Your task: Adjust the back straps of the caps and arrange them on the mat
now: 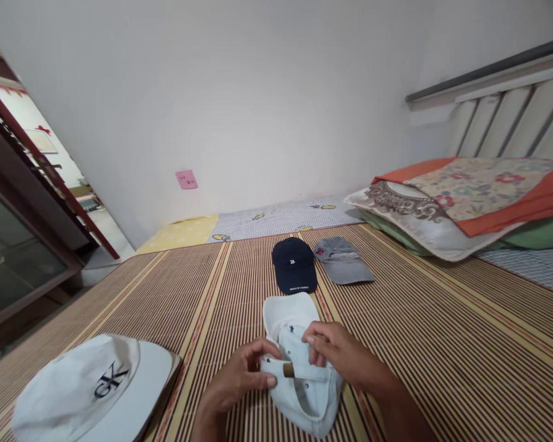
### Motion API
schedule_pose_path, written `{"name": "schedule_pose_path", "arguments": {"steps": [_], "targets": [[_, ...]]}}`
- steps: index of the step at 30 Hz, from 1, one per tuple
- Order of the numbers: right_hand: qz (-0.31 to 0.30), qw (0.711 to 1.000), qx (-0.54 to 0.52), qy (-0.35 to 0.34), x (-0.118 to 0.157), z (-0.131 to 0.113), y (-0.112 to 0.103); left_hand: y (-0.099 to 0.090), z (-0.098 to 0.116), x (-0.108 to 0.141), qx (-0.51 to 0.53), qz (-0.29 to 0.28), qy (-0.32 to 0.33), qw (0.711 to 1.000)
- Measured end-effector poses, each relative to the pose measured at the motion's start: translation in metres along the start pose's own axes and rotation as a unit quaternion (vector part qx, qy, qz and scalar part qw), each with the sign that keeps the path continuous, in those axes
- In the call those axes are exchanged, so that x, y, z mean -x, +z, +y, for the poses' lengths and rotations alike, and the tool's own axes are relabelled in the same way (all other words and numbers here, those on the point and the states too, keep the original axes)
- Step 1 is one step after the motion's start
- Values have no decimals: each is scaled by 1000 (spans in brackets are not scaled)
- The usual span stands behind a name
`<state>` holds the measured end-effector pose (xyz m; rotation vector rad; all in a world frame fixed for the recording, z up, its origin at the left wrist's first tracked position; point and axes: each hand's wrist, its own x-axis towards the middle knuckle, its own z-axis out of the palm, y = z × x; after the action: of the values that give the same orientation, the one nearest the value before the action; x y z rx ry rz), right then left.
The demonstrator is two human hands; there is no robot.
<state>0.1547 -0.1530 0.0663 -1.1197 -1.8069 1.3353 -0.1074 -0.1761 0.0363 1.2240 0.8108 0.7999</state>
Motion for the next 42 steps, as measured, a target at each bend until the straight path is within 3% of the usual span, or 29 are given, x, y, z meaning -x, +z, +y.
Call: {"name": "schedule_pose_path", "arguments": {"steps": [9, 18, 21, 25, 28, 31, 36, 38, 42], "targets": [[-2, 1000, 9, -4, 1, 3, 2, 4, 8, 0, -47, 57, -11, 997], [11, 999, 36, -17, -3, 13, 1, 5, 4, -6, -97, 77, 4, 992], [19, 998, 52, -24, -3, 15, 1, 7, 1, -13, -90, 172, 41, 980], [35, 997, 69, -32, 4, 11, 0, -1, -12, -20, -55, 361, 73, 928], [77, 991, 98, -53, 14, 10, -2, -14, -32, -22, -37, 451, 61, 890], [128, 986, 86, -59, 24, 17, -6, -25, -53, -24, -51, 498, 52, 864], [335, 940, 66, -25, 45, 44, -13, -25, -73, -27, -138, 532, 54, 834], [351, 933, 75, 4, 62, 66, -10, -19, -77, -21, -201, 526, 57, 824], [321, 942, 98, -6, 108, 126, 7, -5, -84, 1, -322, 466, 76, 820]]}}
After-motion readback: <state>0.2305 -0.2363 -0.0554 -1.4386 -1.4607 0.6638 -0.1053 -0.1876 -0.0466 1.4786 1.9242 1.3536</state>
